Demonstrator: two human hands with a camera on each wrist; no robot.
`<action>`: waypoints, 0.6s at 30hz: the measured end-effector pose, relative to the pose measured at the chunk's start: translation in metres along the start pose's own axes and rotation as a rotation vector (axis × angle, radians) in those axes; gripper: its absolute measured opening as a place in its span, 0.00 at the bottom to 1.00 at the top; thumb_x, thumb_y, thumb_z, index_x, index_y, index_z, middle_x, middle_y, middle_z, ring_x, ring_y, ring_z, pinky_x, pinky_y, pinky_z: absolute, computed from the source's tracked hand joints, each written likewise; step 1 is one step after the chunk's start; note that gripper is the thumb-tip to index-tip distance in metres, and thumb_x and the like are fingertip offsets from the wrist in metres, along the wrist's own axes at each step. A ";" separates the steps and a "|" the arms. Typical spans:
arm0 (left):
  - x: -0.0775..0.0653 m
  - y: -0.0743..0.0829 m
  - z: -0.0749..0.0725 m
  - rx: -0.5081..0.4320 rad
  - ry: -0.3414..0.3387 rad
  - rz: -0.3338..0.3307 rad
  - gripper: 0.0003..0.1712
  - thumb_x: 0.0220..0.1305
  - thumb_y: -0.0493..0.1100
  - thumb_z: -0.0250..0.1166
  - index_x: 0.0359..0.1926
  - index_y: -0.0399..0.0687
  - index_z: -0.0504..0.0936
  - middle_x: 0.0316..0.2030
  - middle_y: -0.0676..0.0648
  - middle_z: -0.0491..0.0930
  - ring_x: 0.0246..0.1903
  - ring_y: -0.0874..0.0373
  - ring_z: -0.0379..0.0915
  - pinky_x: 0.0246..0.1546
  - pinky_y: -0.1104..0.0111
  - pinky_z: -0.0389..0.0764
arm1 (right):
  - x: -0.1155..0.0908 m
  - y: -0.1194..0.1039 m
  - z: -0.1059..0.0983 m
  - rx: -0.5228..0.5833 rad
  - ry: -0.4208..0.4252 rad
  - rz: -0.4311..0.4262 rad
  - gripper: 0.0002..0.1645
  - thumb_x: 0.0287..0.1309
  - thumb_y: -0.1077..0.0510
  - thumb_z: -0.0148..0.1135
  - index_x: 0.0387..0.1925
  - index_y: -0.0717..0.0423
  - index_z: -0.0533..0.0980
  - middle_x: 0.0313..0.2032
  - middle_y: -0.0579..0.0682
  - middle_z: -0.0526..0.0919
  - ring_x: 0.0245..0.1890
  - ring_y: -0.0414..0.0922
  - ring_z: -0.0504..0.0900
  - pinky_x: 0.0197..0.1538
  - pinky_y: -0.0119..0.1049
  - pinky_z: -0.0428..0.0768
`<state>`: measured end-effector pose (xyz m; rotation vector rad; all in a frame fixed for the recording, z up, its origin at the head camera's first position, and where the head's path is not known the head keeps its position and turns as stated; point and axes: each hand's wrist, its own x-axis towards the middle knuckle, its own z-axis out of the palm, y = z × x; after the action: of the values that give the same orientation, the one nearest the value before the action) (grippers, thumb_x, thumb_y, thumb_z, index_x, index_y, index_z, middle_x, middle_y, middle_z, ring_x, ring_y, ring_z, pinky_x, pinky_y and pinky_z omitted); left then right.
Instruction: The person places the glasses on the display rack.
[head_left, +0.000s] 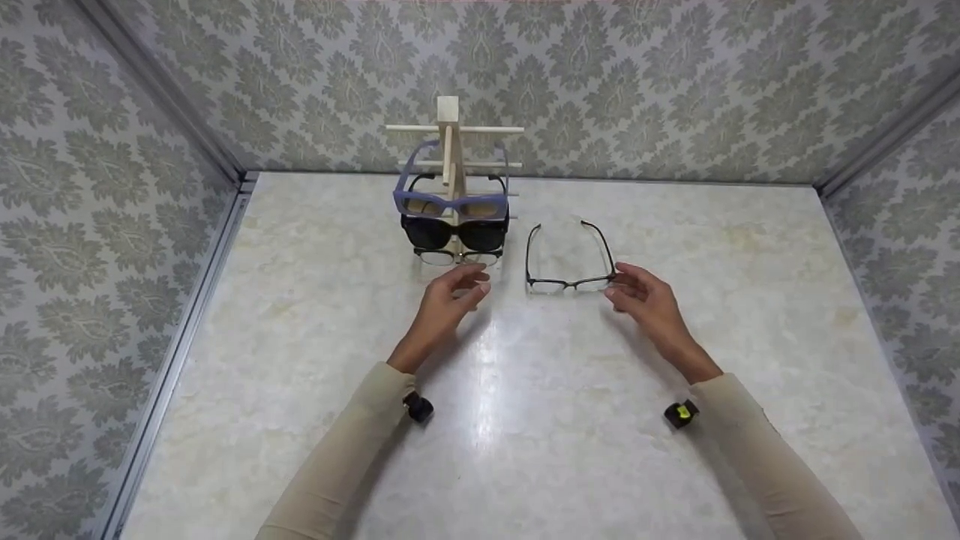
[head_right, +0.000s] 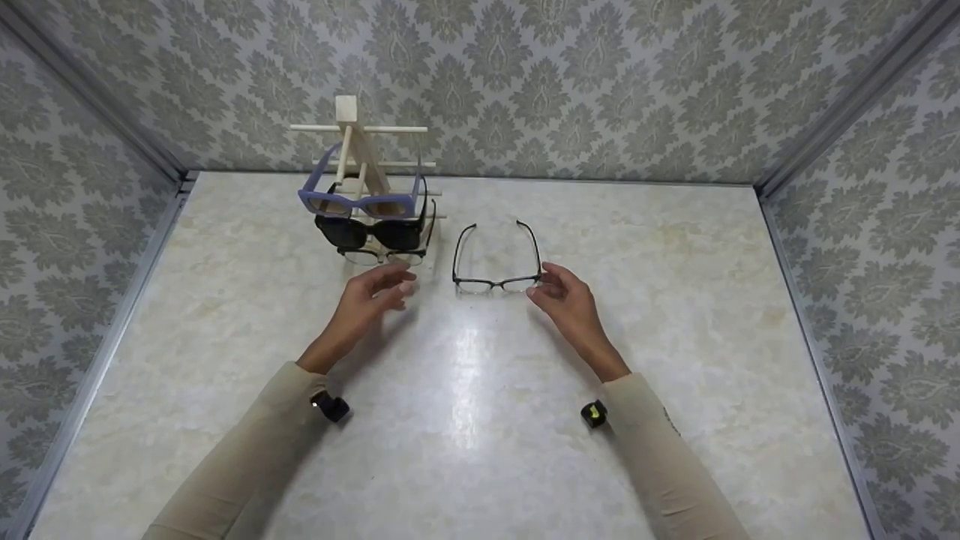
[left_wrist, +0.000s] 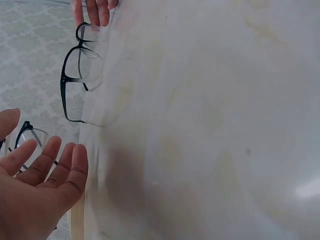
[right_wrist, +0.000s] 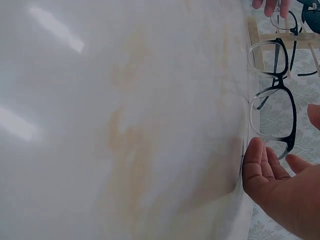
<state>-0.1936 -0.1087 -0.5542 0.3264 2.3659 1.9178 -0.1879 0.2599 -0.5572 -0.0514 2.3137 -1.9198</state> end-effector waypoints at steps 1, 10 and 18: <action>0.001 0.000 0.002 -0.005 -0.002 0.003 0.25 0.81 0.39 0.67 0.72 0.32 0.80 0.60 0.37 0.86 0.57 0.44 0.84 0.47 0.65 0.88 | 0.000 -0.001 0.001 0.008 0.001 0.004 0.40 0.77 0.57 0.71 0.81 0.64 0.67 0.70 0.65 0.77 0.59 0.40 0.84 0.52 0.31 0.87; 0.011 0.002 0.020 -0.014 -0.022 0.019 0.27 0.80 0.38 0.67 0.73 0.30 0.78 0.60 0.36 0.86 0.57 0.44 0.84 0.47 0.66 0.88 | 0.007 -0.002 0.003 0.034 0.020 0.030 0.40 0.76 0.57 0.71 0.81 0.63 0.67 0.71 0.67 0.77 0.58 0.39 0.85 0.52 0.31 0.88; 0.015 0.001 0.035 -0.047 -0.034 0.012 0.27 0.80 0.38 0.67 0.72 0.28 0.78 0.59 0.33 0.86 0.57 0.43 0.85 0.47 0.68 0.87 | 0.011 0.001 0.008 0.062 0.041 0.020 0.40 0.76 0.59 0.71 0.81 0.64 0.67 0.70 0.67 0.78 0.57 0.40 0.85 0.53 0.32 0.87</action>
<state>-0.2016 -0.0712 -0.5594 0.3684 2.2992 1.9532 -0.1975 0.2513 -0.5602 0.0172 2.2691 -2.0002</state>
